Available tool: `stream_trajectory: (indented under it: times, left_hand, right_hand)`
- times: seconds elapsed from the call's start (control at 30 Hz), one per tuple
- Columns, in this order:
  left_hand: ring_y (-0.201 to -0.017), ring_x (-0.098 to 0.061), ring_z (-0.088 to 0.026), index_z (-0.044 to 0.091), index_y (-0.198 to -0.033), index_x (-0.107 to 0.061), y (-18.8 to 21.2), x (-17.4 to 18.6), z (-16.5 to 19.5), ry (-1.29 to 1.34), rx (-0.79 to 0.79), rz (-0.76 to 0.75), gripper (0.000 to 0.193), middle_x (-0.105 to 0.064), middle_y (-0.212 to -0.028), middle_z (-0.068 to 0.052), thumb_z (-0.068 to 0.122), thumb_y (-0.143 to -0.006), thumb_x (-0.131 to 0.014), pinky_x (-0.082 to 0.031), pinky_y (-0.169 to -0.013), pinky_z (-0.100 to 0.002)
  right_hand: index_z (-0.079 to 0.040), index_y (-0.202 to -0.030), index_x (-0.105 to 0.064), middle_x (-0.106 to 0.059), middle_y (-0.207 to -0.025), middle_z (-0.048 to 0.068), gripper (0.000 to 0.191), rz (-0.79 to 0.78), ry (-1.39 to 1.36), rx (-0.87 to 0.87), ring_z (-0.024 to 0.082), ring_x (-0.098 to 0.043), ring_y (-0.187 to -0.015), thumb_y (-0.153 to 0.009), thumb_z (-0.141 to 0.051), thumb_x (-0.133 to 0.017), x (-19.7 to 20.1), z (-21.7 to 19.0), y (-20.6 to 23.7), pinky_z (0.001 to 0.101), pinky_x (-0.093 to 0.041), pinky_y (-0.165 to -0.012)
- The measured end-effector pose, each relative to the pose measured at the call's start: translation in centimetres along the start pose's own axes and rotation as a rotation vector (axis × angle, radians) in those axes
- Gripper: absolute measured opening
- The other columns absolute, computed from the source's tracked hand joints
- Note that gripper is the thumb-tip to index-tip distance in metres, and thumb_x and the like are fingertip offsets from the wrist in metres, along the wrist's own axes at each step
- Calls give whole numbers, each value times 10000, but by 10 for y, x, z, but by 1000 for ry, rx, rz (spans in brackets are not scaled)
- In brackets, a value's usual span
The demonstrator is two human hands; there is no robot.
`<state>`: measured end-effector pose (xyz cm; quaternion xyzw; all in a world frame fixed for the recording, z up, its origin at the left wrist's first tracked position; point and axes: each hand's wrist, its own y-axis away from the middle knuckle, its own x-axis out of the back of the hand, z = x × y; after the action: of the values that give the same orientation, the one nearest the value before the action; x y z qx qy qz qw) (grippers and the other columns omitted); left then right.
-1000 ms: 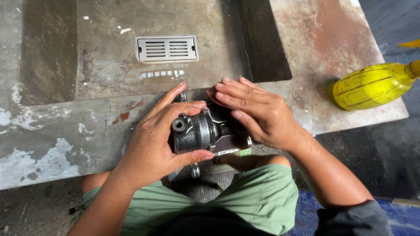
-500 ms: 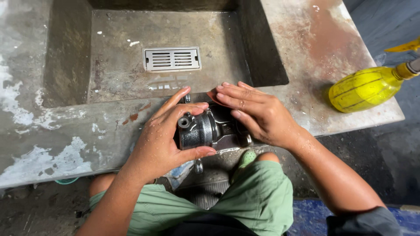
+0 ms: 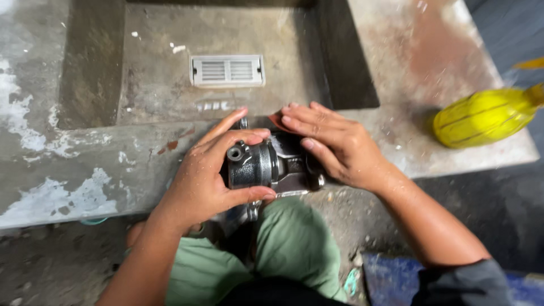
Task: The person scrubs a metal part with a sanding block at a concrete sink, rinses it under running water, and continues scrubbing different surfaces. The part is handled and rotated to access multiple sides.
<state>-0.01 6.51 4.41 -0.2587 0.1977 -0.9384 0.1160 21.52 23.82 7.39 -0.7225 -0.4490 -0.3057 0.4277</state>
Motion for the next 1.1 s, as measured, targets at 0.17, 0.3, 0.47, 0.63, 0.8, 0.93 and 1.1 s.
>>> stream_trajectory:
  times: [0.17, 0.3, 0.47, 0.63, 0.8, 0.93, 1.1]
  left_hand:
    - [-1530, -385, -331, 104, -1204, -620, -3, -3, -7, -30, -2, -15, 682, -699, -1356, -38, 399, -672, -928, -370, -1200, -521]
    - [-1540, -382, -338, 109, -1212, -610, -7, -2, -4, -37, -5, -22, 675, -709, -1347, -35, 403, -691, -922, -374, -1205, -529]
    - [-1530, -407, -355, 105, -1212, -601, -11, 0, -1, -46, -33, -20, 675, -708, -1342, -42, 415, -701, -915, -397, -1197, -517]
    - [-1525, -405, -379, 109, -1184, -592, -10, 1, -9, -56, -33, -16, 668, -715, -1326, -28, 438, -699, -912, -403, -1183, -517]
    - [-1521, -398, -385, 110, -1221, -584, -12, -1, -12, -55, -52, -18, 693, -707, -1342, -43, 449, -706, -900, -379, -1194, -532]
    - [-1521, -396, -387, 109, -1228, -583, -15, -1, -9, -73, -57, -23, 703, -712, -1331, -45, 461, -704, -894, -382, -1181, -528]
    - [-1513, -418, -385, 94, -1206, -596, -19, -1, -7, -32, -33, -6, 705, -699, -1332, -65, 434, -675, -912, -406, -1170, -511]
  right_hand:
    - [-80, -1388, -629, -601, -1479, 103, 430, 16, 56, 25, 305, -544, -1432, -958, -82, -638, 11, -2, 19, 507, -360, -1246]
    - [-93, -1389, -636, -612, -1472, 88, 418, 6, 63, 16, 297, -547, -1436, -972, -95, -632, 11, -2, 10, 511, -358, -1250]
    - [-86, -1403, -621, -609, -1478, 101, 424, -18, 65, 0, 303, -540, -1433, -979, -106, -625, 11, -1, -5, 515, -353, -1242]
    - [-85, -1396, -622, -607, -1468, 108, 448, -22, 129, 9, 307, -533, -1430, -952, -135, -642, 17, -6, 1, 519, -349, -1231]
    - [-96, -1381, -645, -634, -1453, 82, 409, -44, 52, 6, 292, -539, -1444, -972, -114, -644, 10, 7, -14, 531, -335, -1254]
    - [-78, -1390, -636, -621, -1465, 108, 436, -34, 92, 15, 307, -518, -1442, -956, -117, -641, 13, 5, -7, 554, -312, -1244]
    - [-136, -1362, -645, -617, -1456, 69, 425, -30, 91, 35, 281, -511, -1452, -939, -172, -674, 19, 5, 9, 569, -285, -1259]
